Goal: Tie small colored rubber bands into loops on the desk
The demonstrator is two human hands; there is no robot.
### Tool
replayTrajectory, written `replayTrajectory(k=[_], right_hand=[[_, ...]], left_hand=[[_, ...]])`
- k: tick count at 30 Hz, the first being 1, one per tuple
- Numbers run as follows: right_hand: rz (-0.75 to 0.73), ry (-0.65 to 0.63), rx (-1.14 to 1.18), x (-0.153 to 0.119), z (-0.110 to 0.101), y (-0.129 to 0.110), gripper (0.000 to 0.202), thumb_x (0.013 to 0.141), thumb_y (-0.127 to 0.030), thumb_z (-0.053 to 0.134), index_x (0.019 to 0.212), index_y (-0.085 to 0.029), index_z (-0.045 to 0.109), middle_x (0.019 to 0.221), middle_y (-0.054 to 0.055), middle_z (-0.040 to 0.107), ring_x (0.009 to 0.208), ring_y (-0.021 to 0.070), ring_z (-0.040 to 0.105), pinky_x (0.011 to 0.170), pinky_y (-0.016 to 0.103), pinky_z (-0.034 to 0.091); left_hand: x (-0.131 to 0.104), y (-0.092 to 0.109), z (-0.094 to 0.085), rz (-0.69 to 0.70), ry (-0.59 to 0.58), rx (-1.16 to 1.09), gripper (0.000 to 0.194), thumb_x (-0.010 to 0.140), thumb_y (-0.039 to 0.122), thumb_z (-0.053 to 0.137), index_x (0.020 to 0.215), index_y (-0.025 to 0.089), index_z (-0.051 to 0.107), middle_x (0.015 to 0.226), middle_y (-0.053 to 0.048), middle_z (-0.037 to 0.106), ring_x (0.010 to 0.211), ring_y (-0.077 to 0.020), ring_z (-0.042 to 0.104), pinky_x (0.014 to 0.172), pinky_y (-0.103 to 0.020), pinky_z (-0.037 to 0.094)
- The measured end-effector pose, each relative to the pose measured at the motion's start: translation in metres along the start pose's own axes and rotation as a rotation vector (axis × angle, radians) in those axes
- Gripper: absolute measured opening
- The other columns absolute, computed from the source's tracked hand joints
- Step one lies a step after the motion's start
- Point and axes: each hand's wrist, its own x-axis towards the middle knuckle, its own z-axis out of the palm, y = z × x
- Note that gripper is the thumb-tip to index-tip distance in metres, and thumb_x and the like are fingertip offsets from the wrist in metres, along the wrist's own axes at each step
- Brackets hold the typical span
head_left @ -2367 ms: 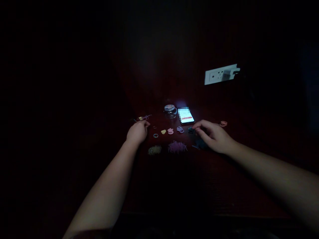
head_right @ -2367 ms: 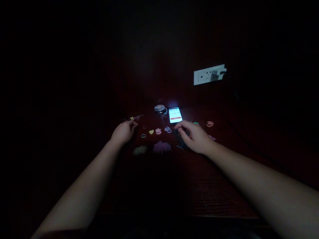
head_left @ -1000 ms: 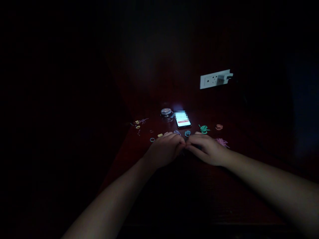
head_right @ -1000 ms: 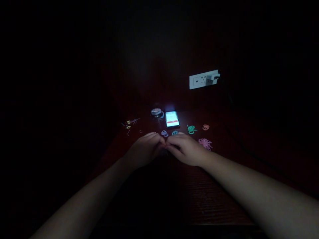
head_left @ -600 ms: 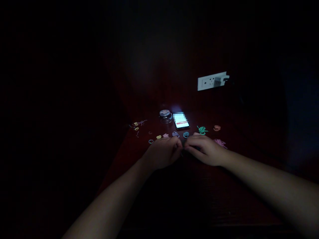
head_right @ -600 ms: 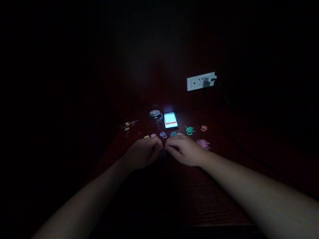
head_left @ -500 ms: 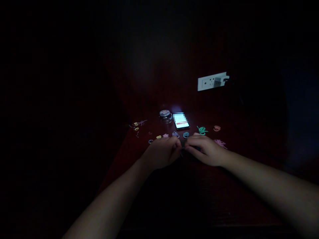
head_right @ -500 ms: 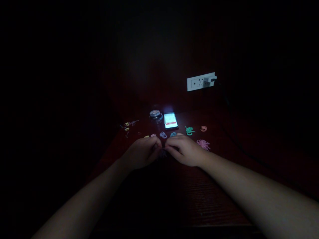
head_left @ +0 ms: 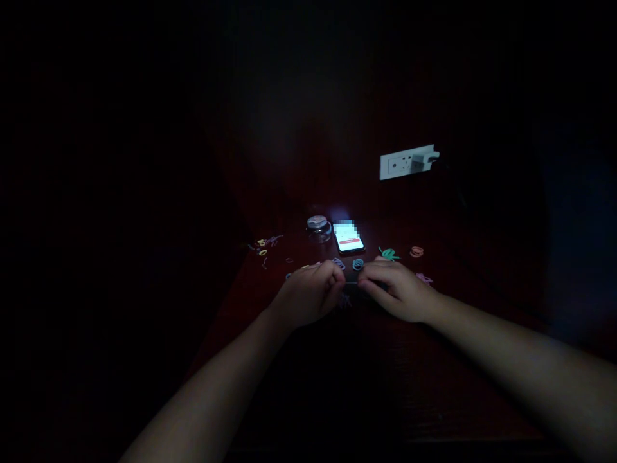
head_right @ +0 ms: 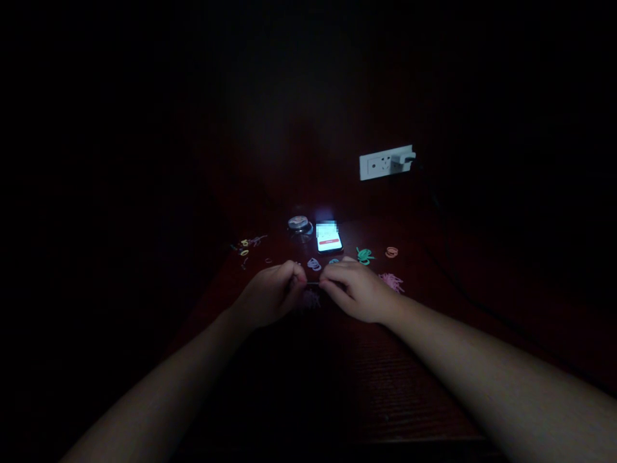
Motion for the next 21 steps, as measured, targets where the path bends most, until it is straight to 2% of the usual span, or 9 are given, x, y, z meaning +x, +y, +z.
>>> replayTrajectory(k=[4,12,14,18,21], right_hand=[[-0.005,0.025,-0.001,0.0,0.001,-0.001,0.022,0.097,-0.023,0.045,0.078,-0.017,0.056,0.069,0.001,0.058,0.066,0.014,0.05,0.07,0.03,0.036],[0.047,0.108,-0.038,-0.001,-0.001,0.005,0.025,0.096,-0.023,0.045,0.073,-0.018,0.051,0.065,-0.001,0.051,0.062,0.013,0.046,0.067,0.029,0.034],[0.04,0.108,-0.034,-0.001,-0.001,0.004,0.024,0.096,-0.022,0.045,0.073,-0.018,0.051,0.066,-0.001,0.052,0.062,0.0129,0.046,0.067,0.029,0.033],[-0.013,0.02,-0.009,0.001,0.003,-0.002,0.023,0.096,-0.021,0.044,0.075,-0.018,0.053,0.067,-0.001,0.054,0.065,0.0135,0.048,0.069,0.03,0.035],[-0.013,-0.019,-0.004,0.003,0.004,-0.005,0.023,0.096,-0.022,0.045,0.075,-0.018,0.053,0.068,0.0,0.055,0.066,0.0141,0.047,0.069,0.03,0.035]], left_hand=[[-0.001,-0.001,0.003,0.014,0.047,-0.014,0.007,0.095,0.024,0.045,0.093,0.019,0.049,0.086,-0.001,0.064,0.071,-0.0139,0.059,0.067,-0.028,0.045],[-0.005,-0.015,-0.004,-0.015,0.147,-0.021,0.007,0.094,0.023,0.046,0.089,0.02,0.049,0.078,-0.001,0.063,0.068,-0.0147,0.059,0.064,-0.028,0.046],[-0.005,-0.016,-0.004,0.003,0.134,-0.012,0.007,0.092,0.025,0.05,0.091,0.019,0.053,0.08,-0.002,0.064,0.07,-0.0147,0.059,0.066,-0.029,0.047],[-0.002,-0.008,0.001,0.092,0.044,-0.029,0.019,0.088,0.033,0.06,0.103,0.021,0.059,0.091,-0.002,0.066,0.074,-0.0148,0.059,0.069,-0.03,0.047],[0.0,-0.001,0.004,0.116,0.037,-0.019,0.01,0.091,0.029,0.056,0.092,0.021,0.061,0.082,0.0,0.066,0.072,-0.0137,0.059,0.071,-0.029,0.047]])
